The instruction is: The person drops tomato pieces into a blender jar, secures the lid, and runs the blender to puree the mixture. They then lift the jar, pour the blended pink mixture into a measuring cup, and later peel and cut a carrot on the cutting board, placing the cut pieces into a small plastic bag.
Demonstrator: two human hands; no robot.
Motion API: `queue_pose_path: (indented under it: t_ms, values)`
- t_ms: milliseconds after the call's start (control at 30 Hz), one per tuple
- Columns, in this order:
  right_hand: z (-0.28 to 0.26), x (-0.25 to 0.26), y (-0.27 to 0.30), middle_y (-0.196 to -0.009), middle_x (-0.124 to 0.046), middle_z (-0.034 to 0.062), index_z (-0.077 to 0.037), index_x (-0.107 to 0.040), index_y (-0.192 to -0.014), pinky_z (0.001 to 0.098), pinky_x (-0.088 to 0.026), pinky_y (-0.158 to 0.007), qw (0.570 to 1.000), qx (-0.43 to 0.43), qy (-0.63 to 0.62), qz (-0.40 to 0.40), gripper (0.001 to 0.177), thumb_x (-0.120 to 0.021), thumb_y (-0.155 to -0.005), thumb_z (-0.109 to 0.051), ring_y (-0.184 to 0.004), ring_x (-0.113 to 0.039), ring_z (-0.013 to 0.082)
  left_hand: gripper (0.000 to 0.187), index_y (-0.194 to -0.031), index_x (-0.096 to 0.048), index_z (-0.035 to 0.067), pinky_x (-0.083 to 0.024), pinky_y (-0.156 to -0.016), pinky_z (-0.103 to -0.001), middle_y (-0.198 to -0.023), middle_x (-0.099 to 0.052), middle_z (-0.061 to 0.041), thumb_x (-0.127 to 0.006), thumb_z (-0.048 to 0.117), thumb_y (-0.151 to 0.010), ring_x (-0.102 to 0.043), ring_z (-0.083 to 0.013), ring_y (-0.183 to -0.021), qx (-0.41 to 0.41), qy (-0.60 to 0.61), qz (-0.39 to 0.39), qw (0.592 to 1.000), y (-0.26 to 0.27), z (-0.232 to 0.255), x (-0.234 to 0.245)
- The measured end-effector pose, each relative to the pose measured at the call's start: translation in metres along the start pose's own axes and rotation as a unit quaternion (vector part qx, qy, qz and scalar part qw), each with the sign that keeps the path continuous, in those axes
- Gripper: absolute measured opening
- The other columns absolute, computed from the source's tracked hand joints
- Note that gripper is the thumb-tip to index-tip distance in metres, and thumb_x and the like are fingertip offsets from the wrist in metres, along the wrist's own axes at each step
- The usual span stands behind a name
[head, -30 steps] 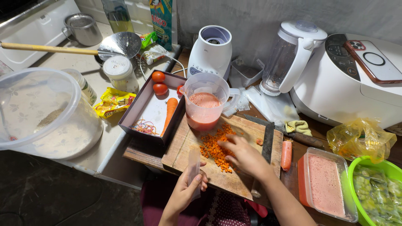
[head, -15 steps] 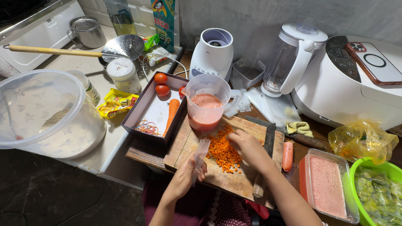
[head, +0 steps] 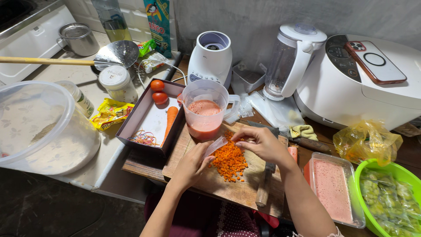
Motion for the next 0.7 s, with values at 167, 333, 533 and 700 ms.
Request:
queue_pose_path:
  t_ms: [167,333,533,700]
  values:
    - [-0.033,0.015,-0.007,-0.099,-0.08,0.0036,-0.005,-0.074,-0.106,0.0299,-0.058,-0.086,0.995,0.041,0.057,-0.073,0.02,-0.075,-0.086,-0.007,-0.094,-0.073,0.012,0.045,-0.137,-0.055,0.006,-0.052,-0.087,-0.044,-0.116,-0.066,-0.017,-0.064,0.023,-0.097,-0.065,-0.0375,-0.106,-0.019,0.0,0.002,1.0,-0.004,0.004,-0.011]
    - [-0.056,0.02,-0.015,-0.101,-0.079,0.0034,-0.005,-0.074,-0.105,0.0304,-0.059,-0.087,0.981,0.07,0.122,-0.136,0.022,-0.074,-0.083,-0.005,-0.097,-0.074,0.0136,0.046,-0.14,-0.052,0.004,-0.051,-0.09,-0.044,-0.116,-0.064,-0.019,-0.063,0.021,-0.098,-0.063,-0.0381,-0.108,-0.036,0.015,0.014,0.999,-0.008,0.004,-0.019]
    - [-0.068,0.02,-0.027,-0.094,-0.078,0.0039,-0.009,-0.074,-0.11,0.0326,-0.057,-0.081,0.97,0.029,0.184,-0.156,0.026,-0.076,-0.084,-0.01,-0.088,-0.073,0.0153,0.045,-0.141,-0.051,0.003,-0.05,-0.091,-0.044,-0.117,-0.063,-0.02,-0.061,0.019,-0.1,-0.063,-0.0382,-0.109,-0.037,0.052,0.019,0.998,-0.01,0.0,-0.026]
    - [-0.07,0.02,-0.035,-0.092,-0.079,0.0047,-0.004,-0.069,-0.099,0.0319,-0.059,-0.078,0.969,0.075,0.184,-0.148,0.017,-0.076,-0.084,-0.01,-0.087,-0.076,0.0144,0.044,-0.14,-0.051,0.003,-0.051,-0.091,-0.042,-0.117,-0.063,-0.02,-0.06,0.018,-0.1,-0.064,-0.0371,-0.108,-0.036,0.077,0.03,0.996,-0.01,-0.004,-0.028]
Point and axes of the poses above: each hand's wrist, its own y-axis away from the middle knuckle, its own x-axis out of the back of the hand, z = x × y, the point moved 3 cm from there along -y, towards the middle knuckle
